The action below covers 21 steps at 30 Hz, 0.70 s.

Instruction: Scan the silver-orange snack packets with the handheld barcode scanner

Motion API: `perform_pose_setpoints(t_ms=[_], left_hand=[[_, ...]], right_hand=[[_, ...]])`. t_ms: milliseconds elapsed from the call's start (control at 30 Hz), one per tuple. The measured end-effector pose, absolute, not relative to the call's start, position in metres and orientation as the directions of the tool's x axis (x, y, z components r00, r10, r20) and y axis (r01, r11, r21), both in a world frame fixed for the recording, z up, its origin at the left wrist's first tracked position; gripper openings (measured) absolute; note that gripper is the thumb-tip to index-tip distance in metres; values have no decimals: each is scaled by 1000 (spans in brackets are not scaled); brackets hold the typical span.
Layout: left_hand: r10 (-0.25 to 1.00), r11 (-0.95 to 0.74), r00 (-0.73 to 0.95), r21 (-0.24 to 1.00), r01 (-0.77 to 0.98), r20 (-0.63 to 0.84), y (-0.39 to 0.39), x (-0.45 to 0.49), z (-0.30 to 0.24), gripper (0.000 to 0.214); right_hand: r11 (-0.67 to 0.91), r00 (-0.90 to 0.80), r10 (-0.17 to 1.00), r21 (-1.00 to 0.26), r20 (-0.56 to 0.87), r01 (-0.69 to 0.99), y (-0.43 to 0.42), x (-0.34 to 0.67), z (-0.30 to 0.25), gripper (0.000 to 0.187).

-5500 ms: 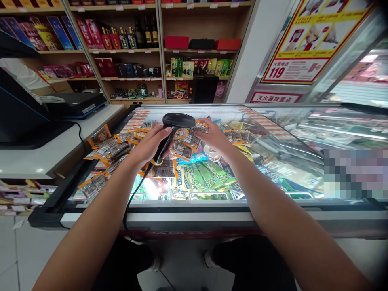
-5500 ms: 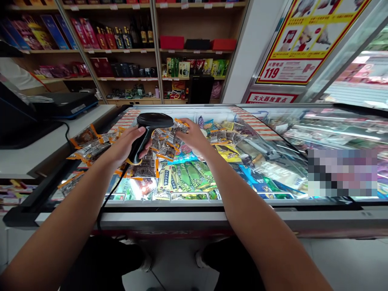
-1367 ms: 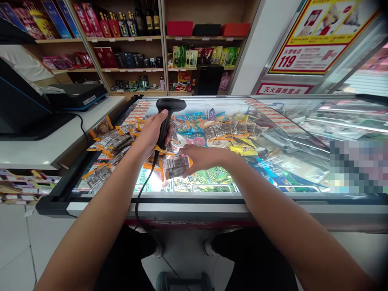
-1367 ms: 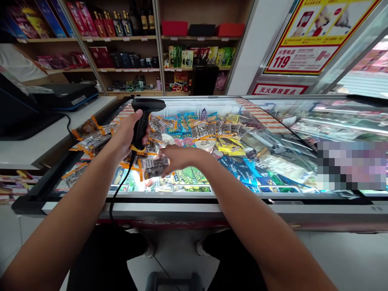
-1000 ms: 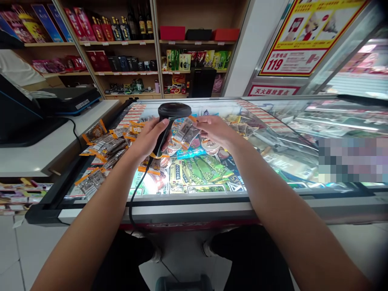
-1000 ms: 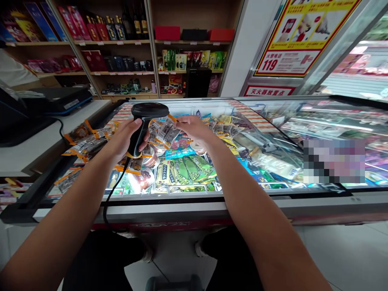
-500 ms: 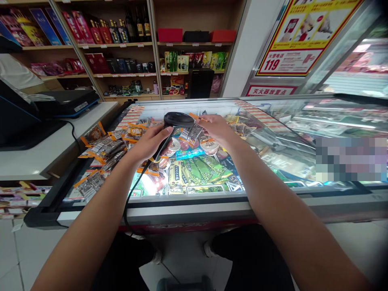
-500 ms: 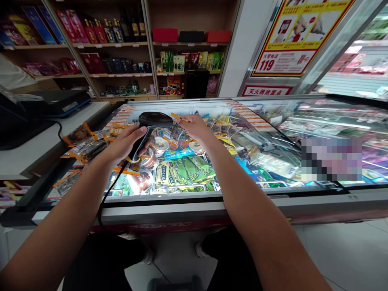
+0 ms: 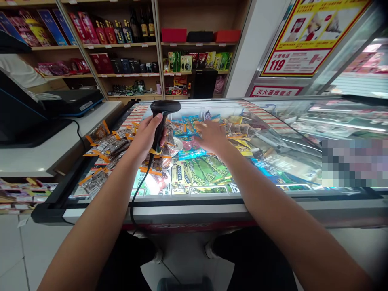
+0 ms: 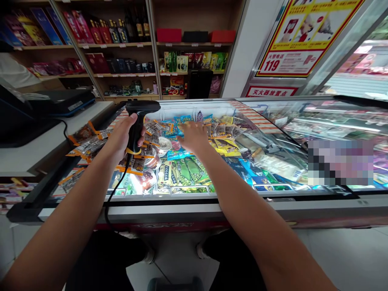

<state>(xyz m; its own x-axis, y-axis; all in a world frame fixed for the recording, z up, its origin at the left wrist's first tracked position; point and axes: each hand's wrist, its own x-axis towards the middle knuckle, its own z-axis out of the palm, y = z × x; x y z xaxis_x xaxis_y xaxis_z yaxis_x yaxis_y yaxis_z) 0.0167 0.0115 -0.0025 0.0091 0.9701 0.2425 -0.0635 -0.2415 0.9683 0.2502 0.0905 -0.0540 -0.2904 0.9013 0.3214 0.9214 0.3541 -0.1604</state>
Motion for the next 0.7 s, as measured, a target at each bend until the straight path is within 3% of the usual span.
perform_pose_setpoints(t_ms=[133, 400, 500, 600, 700], left_hand=[[967, -252, -3, 965, -78, 253, 14, 15, -4, 43], [972, -233, -20, 968, -91, 232, 13, 16, -2, 45], [973, -232, -25, 968, -96, 230, 13, 16, 0, 44], [970, -244, -23, 965, -93, 243, 12, 17, 0, 41], [961, -272, 20, 959, -81, 275, 10, 20, -2, 37]], right_hand=[[412, -380, 893, -93, 242, 907, 96, 246, -67, 39], [270, -221, 915, -106, 337, 957, 140, 314, -65, 34], [286, -208, 883, -132, 421, 949, 137, 310, -57, 31], [387, -265, 852, -203, 452, 899, 122, 278, -48, 37], [578, -388, 800, -417, 457, 702, 108, 235, -46, 51]])
